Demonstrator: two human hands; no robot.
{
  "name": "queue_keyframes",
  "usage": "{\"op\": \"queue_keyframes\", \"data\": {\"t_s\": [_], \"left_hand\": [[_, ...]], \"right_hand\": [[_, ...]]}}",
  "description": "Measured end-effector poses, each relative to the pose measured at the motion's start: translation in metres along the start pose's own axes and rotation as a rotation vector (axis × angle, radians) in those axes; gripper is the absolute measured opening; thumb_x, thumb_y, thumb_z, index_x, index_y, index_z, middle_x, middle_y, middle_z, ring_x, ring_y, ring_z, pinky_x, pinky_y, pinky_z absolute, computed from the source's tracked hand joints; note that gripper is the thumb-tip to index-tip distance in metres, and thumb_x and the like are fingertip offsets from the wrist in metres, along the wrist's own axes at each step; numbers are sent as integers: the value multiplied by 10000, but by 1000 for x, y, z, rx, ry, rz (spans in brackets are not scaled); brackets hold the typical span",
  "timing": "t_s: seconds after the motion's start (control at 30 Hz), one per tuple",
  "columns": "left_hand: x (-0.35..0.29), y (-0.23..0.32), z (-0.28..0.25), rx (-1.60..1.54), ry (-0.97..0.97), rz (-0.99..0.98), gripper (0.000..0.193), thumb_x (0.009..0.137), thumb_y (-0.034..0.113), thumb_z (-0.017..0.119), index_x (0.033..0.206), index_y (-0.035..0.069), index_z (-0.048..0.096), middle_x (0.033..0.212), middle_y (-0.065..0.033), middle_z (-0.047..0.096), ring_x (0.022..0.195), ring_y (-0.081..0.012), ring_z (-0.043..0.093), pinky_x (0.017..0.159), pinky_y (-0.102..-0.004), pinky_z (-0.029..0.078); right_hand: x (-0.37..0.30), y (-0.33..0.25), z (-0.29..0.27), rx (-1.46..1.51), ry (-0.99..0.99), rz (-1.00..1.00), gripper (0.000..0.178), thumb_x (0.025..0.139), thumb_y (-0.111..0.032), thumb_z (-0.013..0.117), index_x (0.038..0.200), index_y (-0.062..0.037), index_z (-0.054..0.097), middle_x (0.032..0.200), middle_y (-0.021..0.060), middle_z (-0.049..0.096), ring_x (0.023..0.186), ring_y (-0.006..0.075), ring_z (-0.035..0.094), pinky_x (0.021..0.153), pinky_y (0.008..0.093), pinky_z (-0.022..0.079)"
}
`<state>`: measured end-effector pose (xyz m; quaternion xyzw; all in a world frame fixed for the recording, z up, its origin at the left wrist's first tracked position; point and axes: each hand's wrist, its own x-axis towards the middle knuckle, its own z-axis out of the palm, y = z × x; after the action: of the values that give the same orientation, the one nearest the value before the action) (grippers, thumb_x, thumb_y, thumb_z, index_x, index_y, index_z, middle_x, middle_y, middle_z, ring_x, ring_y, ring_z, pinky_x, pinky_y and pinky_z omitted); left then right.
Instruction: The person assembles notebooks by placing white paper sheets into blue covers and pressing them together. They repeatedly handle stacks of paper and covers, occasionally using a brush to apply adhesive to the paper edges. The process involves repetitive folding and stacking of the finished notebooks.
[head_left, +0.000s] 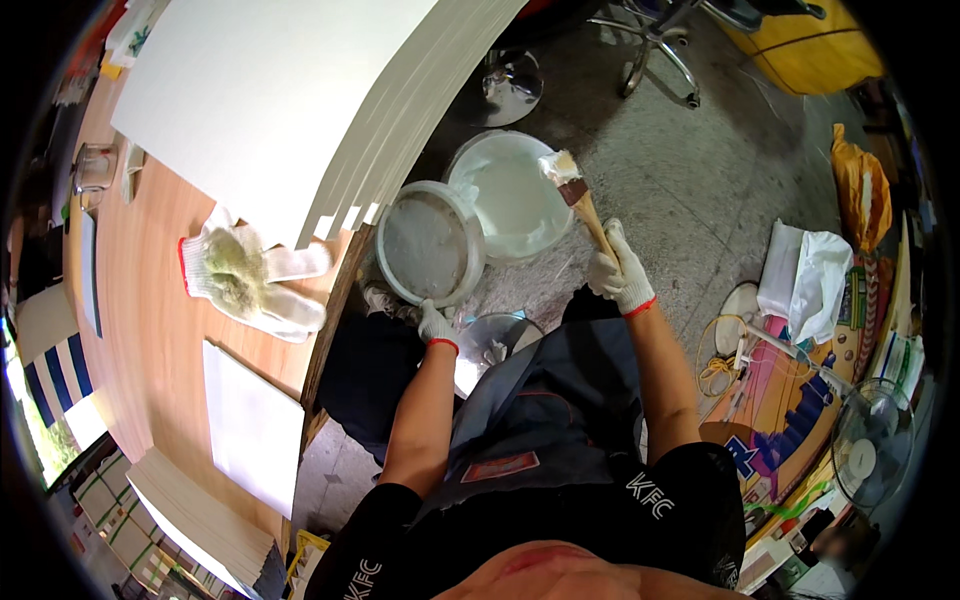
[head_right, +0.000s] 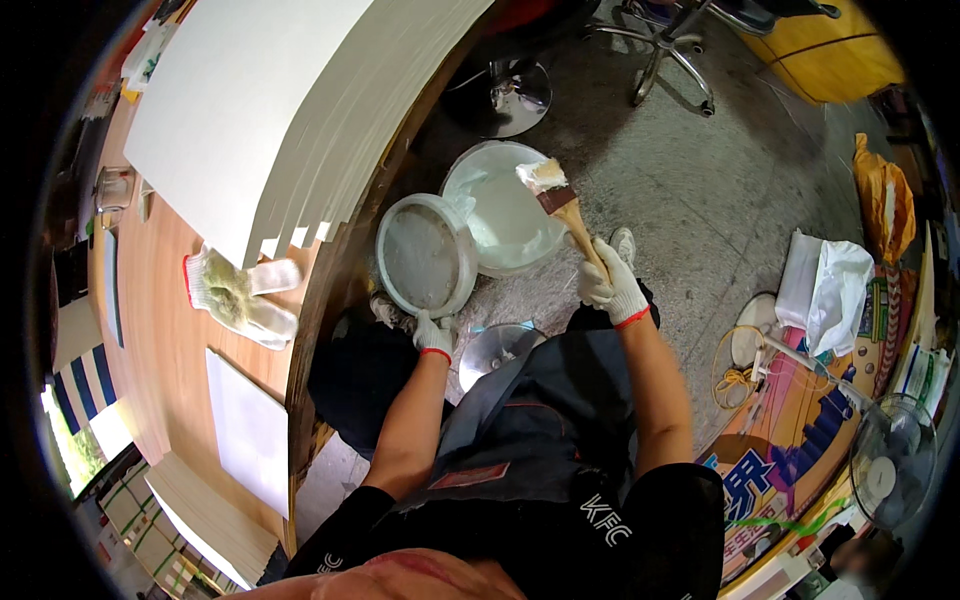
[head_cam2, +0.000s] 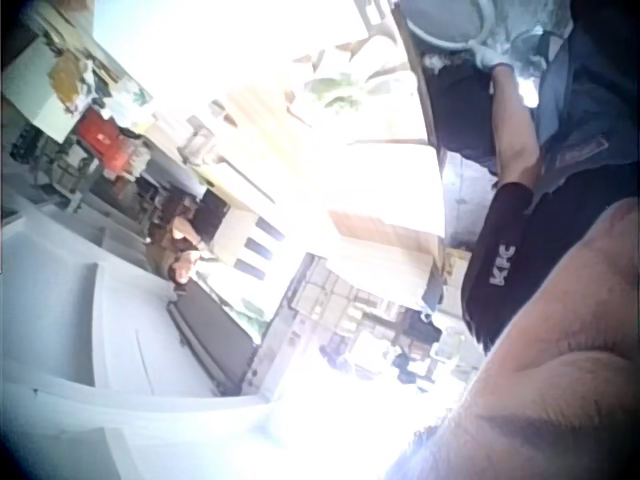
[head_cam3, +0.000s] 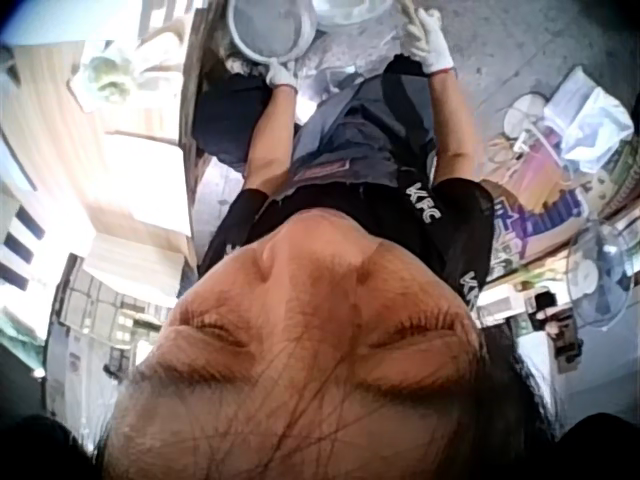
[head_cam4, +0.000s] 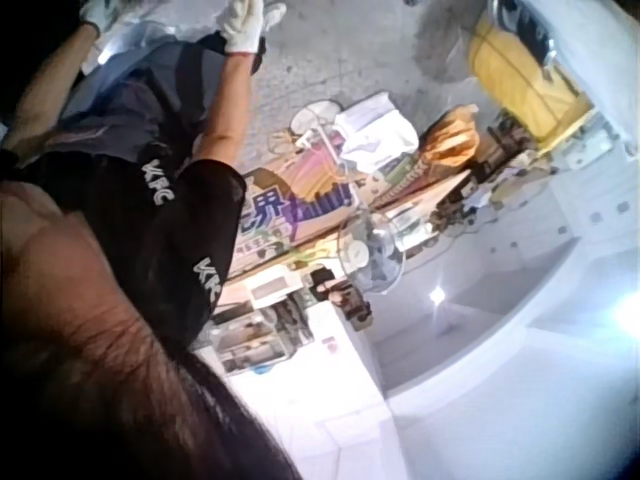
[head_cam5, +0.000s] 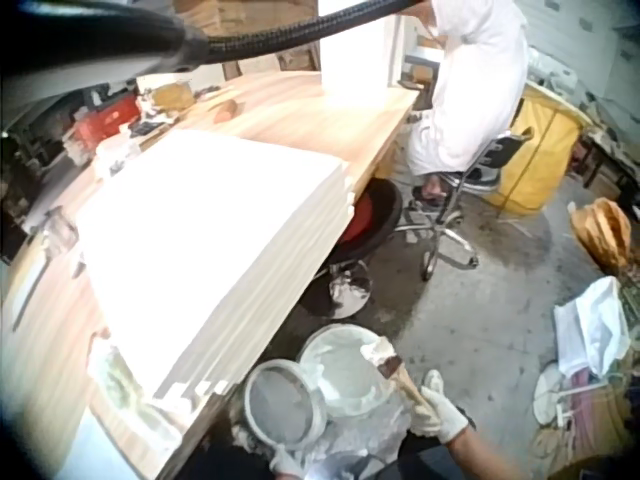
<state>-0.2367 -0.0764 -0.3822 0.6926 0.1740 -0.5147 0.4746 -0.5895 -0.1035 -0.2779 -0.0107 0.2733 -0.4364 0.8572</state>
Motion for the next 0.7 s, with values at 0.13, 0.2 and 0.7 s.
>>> {"op": "queue_keyframes", "data": {"t_s": [0.13,0.2,0.7], "left_hand": [[1,2,-4,54,0,-48,305,894,274,612,1058,20,647,1033,-98,660,822,-209,662,665,-281,566],[17,-8,-9,20,-7,18,328,893,258,604,1116,18,615,1098,-112,640,889,-216,654,684,-293,564],[-11,1,99,1029,-149,850,477,907,184,625,1340,60,469,1248,-225,519,1136,-392,539,965,-451,437]], "right_hand": [[2,2,26,155,34,-23,527,1038,-513,316,1135,-83,604,463,-16,400,280,86,276,281,250,233],[2,5,13,128,-187,-27,486,1048,-474,327,1307,-101,501,496,-18,422,285,74,286,281,240,241],[-42,-21,32,-27,-67,-359,564,911,-268,662,1397,-143,406,982,64,567,612,109,454,493,209,331]]}}
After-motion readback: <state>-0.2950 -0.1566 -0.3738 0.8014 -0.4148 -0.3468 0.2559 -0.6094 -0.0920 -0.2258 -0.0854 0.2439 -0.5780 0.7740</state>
